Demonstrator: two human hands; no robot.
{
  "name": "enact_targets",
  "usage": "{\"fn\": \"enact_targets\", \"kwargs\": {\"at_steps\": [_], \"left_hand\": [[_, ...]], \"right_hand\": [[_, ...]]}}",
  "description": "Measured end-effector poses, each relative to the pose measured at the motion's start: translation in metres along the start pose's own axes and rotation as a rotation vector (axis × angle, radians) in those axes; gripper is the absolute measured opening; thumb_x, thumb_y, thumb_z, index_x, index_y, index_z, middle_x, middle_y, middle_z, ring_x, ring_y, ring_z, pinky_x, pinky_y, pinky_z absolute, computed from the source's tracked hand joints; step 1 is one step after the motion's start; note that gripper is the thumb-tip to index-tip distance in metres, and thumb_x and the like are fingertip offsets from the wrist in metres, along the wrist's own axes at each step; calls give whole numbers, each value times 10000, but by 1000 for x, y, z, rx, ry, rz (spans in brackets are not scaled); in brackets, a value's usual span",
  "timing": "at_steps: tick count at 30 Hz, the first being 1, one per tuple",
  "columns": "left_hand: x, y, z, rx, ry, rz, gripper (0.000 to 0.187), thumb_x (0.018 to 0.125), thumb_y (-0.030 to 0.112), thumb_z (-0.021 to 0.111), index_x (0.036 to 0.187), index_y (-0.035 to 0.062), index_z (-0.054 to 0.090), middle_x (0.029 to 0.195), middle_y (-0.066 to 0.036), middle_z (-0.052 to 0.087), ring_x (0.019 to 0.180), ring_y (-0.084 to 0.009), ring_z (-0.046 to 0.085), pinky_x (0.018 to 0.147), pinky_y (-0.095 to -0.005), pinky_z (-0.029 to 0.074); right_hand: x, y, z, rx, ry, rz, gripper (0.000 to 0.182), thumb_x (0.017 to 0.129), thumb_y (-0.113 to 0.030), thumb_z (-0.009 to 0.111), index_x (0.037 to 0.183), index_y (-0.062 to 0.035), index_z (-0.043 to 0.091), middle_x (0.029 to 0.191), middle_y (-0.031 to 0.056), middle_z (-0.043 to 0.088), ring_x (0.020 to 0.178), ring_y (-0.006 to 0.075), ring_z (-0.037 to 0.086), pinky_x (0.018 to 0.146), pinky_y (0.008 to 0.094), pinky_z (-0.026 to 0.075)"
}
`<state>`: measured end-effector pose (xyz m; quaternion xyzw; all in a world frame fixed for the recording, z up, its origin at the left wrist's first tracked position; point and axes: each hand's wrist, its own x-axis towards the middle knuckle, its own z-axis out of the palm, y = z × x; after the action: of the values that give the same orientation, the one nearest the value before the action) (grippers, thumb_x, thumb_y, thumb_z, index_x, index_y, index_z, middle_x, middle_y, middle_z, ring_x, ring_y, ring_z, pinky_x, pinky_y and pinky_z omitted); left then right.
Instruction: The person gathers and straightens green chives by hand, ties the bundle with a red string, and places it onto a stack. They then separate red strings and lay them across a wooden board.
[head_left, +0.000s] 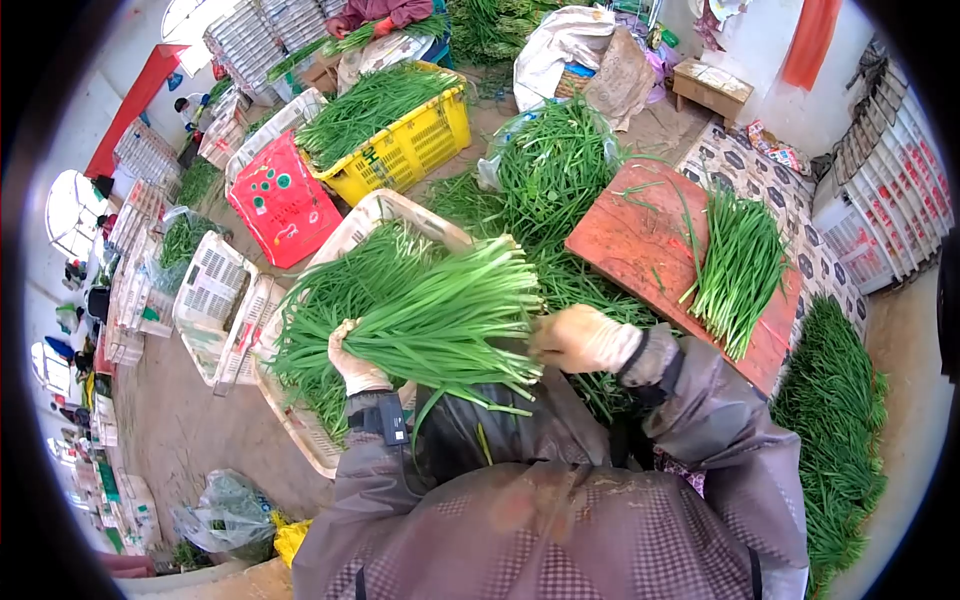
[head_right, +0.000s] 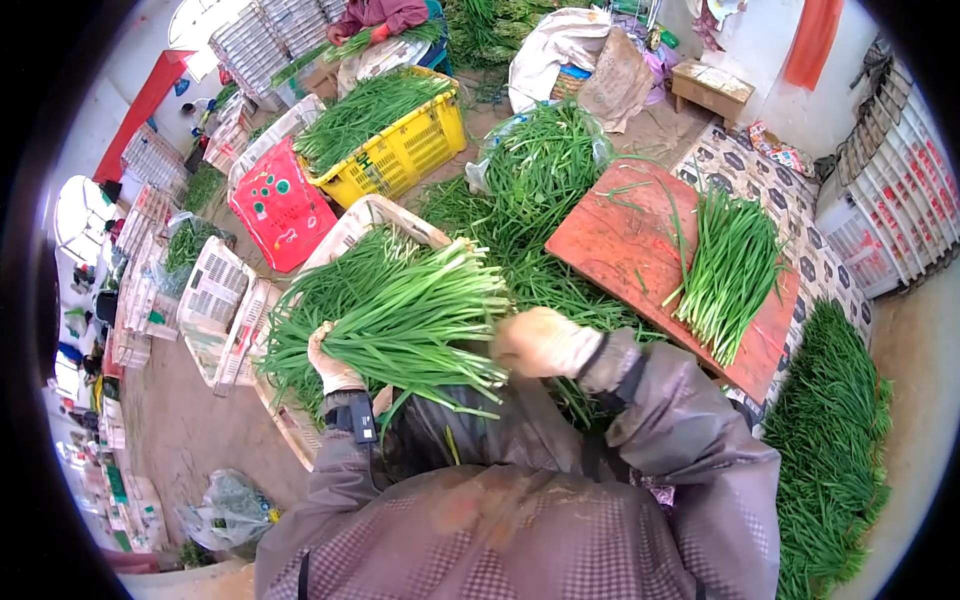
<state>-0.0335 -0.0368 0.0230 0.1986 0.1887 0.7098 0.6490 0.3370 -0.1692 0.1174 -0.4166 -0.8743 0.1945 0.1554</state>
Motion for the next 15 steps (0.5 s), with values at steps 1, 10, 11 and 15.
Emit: {"fn": "enact_targets", "kwargs": {"at_steps": [1,10,11,15], "left_hand": [[-2,0,6,8,30,9,95,807,130,590,724,98,622,827,-49,635,842,-203,604,883,-384,500],[-1,-7,-8,60,91,45,103,830,155,578,761,94,624,852,-43,645,825,-187,611,871,-361,504],[-2,-8,-9,89,110,55,114,835,178,574,760,106,620,847,-36,641,831,-185,608,887,-368,498],[-4,-10,0,91,160,59,124,832,195,573,753,112,620,842,-29,643,835,-185,610,907,-372,494]], "right_hand": [[-14,9,-2,32,-32,41,179,805,-241,631,877,-85,680,862,101,650,781,336,640,682,448,514],[-79,43,15,27,-226,600,339,841,-305,627,1138,-153,691,1006,148,697,968,337,651,817,425,526],[-70,40,13,163,-73,468,313,890,-322,585,1108,-132,704,953,156,699,894,343,660,782,426,530],[-23,-2,4,121,409,263,240,870,-293,635,935,-83,731,841,128,701,744,324,669,674,408,539]]}}
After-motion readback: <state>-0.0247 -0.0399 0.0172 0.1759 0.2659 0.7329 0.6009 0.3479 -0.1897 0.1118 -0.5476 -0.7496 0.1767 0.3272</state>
